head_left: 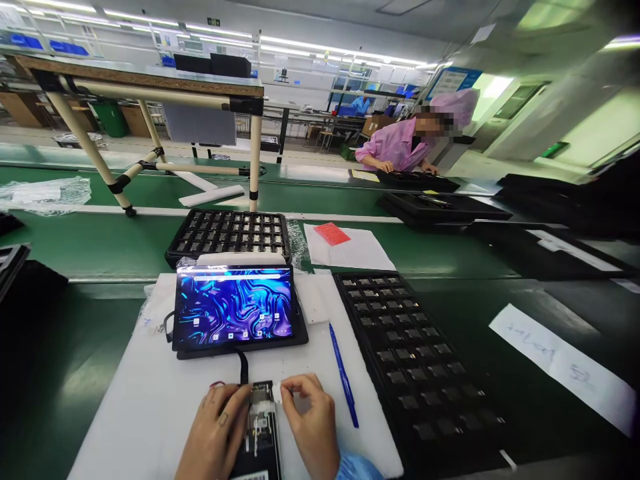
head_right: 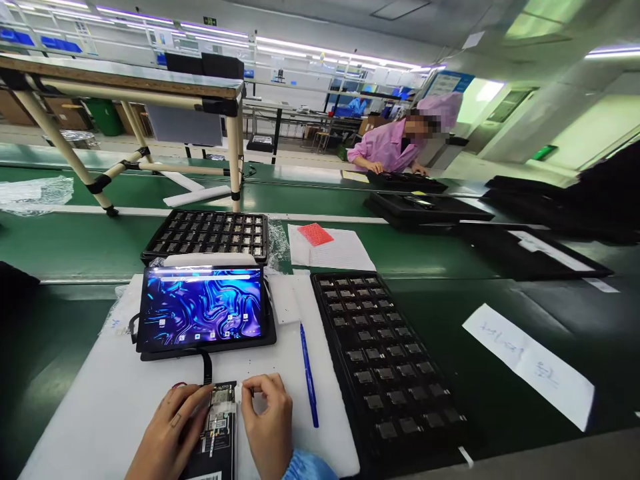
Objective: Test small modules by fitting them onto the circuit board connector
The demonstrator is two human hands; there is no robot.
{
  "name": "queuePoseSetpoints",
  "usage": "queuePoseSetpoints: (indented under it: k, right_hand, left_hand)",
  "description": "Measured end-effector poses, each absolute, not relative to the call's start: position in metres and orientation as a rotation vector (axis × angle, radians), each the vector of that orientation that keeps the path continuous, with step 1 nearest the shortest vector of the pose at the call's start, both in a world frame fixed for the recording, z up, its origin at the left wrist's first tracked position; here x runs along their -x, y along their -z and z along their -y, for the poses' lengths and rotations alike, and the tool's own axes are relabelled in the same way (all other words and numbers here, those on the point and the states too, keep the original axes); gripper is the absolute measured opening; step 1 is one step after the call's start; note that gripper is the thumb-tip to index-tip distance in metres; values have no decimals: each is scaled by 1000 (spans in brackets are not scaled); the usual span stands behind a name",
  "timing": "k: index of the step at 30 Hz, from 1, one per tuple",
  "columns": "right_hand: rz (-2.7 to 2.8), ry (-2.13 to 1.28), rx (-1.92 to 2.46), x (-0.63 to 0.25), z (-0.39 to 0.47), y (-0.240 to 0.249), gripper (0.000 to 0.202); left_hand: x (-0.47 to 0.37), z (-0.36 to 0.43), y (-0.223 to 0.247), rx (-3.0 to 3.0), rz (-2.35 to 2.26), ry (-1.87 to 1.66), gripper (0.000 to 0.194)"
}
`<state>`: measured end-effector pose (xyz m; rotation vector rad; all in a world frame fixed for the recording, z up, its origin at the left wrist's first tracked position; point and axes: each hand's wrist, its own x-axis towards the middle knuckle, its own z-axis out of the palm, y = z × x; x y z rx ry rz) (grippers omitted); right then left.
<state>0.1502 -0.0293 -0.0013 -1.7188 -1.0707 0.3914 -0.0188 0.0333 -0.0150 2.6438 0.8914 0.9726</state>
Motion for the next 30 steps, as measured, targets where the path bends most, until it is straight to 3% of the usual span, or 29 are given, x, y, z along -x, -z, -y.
queuePoseSetpoints:
  k: [30]
  right_hand:
    - [1071,-330,1711,-148,29,2,16]
  left_hand:
    - [14,-28,-1,-2825,-803,-908,30]
